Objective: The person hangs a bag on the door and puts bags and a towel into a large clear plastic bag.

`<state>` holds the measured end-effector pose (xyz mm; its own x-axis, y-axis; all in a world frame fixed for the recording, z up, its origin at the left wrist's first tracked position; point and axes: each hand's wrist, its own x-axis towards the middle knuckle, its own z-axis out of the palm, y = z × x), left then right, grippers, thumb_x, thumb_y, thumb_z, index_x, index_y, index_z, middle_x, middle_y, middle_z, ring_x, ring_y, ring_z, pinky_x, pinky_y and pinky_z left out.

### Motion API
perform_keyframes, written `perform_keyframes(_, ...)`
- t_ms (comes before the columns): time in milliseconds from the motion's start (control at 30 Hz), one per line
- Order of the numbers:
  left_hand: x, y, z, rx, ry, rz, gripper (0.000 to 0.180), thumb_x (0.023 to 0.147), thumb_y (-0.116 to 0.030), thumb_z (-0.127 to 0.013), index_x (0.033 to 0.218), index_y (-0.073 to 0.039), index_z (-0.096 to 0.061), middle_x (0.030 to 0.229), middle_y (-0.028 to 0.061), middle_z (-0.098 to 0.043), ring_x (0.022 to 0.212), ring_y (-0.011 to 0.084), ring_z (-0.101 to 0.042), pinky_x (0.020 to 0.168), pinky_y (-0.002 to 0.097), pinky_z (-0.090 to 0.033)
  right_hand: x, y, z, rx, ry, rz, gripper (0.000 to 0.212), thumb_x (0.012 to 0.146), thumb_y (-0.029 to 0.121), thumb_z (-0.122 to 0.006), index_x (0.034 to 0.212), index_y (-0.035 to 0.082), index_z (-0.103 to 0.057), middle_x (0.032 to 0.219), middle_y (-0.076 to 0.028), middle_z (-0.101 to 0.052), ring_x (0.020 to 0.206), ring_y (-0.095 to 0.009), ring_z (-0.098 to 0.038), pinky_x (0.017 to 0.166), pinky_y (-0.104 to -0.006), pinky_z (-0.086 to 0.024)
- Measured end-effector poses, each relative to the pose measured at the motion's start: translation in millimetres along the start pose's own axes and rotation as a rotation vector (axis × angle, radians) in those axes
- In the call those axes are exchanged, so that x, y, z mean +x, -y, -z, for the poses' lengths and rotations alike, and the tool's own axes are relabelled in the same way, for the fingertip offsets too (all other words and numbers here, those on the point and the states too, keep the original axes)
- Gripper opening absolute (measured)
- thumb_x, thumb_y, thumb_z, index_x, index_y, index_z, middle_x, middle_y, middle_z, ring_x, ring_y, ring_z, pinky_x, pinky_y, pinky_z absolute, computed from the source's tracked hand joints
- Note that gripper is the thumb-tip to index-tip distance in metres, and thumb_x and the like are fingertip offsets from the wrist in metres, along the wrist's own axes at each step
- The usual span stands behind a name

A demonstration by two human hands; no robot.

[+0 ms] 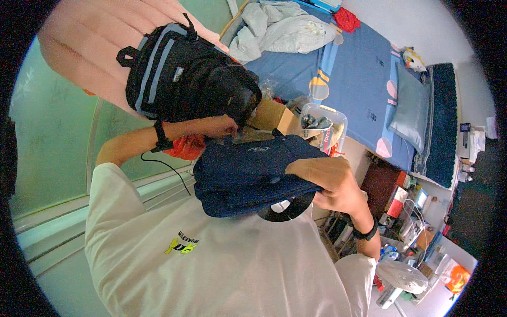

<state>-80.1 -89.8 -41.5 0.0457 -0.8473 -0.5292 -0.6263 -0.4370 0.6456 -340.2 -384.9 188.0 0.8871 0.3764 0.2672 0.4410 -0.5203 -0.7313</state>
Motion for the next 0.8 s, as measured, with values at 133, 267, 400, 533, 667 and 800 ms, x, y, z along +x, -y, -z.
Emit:
perform_keyframes(133,-11.5,-12.7,19.1,0.003,-0.299,0.046,0.011,0.086,-0.012,-0.067,0.09,-0.002,-0.068,0.083,0.0159,-0.07,0.077,0.0343,-0.069,0.069,0.0415,-0.054,8.8,-1.0,-3.4,0.021,0.015,0.038,0.03,0.077,0.015,-0.07,0.102,-0.003,-0.07,0.104,-0.016,-0.073,0.093,-0.033,-0.073,0.08,-0.0363,-0.058)
perform_keyframes(267,-16.7,-32.5,16.8,0.055,-0.343,0.092,0.011,0.086,-0.013,-0.067,0.087,-0.003,-0.066,0.081,0.016,-0.069,0.077,0.0349,-0.069,0.068,0.043,-0.054,20.5,2.1,-8.7,0.017,0.046,0.05,0.033,0.075,0.013,-0.071,0.104,-0.001,-0.07,0.105,-0.016,-0.073,0.093,-0.033,-0.073,0.08,-0.0375,-0.058)
perform_keyframes(400,-5.4,-34.5,8.7,0.104,-0.371,0.047,0.011,0.086,-0.014,-0.066,0.083,-0.003,-0.064,0.078,0.0156,-0.067,0.076,0.035,-0.068,0.068,0.0443,-0.054,29.3,1.4,-17.8,0.027,0.044,0.111,0.035,0.079,0.017,-0.069,0.109,-0.001,-0.069,0.106,-0.015,-0.073,0.094,-0.033,-0.073,0.08,-0.0388,-0.058)
perform_keyframes(533,25.7,-27.5,-3.4,0.093,-0.304,0.011,0.011,0.086,-0.015,-0.066,0.086,-0.004,-0.064,0.079,0.0161,-0.067,0.076,0.036,-0.068,0.066,0.046,-0.054,39.9,3.7,-15.1,0.04,0.142,0.155,0.045,0.076,0.022,-0.07,0.115,-0.001,-0.066,0.111,-0.016,-0.07,0.1,-0.035,-0.07,0.085,-0.042,-0.057)
perform_keyframes(667,66.2,-20.2,-8.6,0.186,-0.187,-0.004,0.01,0.083,-0.013,-0.067,0.086,-0.003,-0.064,0.08,0.0178,-0.068,0.078,0.0378,-0.069,0.066,0.0487,-0.054,49.3,1.2,-20.2,0.039,0.19,0.193,0.055,0.07,0.022,-0.073,0.118,-0.001,-0.063,0.113,-0.016,-0.068,0.103,-0.036,-0.068,0.087,-0.0434,-0.057)
perform_keyframes(800,98.8,-32.1,-5.0,0.278,-0.21,-0.063,0.013,0.08,-0.012,-0.066,0.087,-0.002,-0.065,0.082,0.0196,-0.069,0.08,0.0395,-0.069,0.067,0.0504,-0.055,55.6,0.9,-24.7,0.045,0.212,0.22,0.056,0.07,0.022,-0.073,0.119,-0.002,-0.062,0.115,-0.016,-0.067,0.104,-0.035,-0.068,0.088,-0.0434,-0.057)
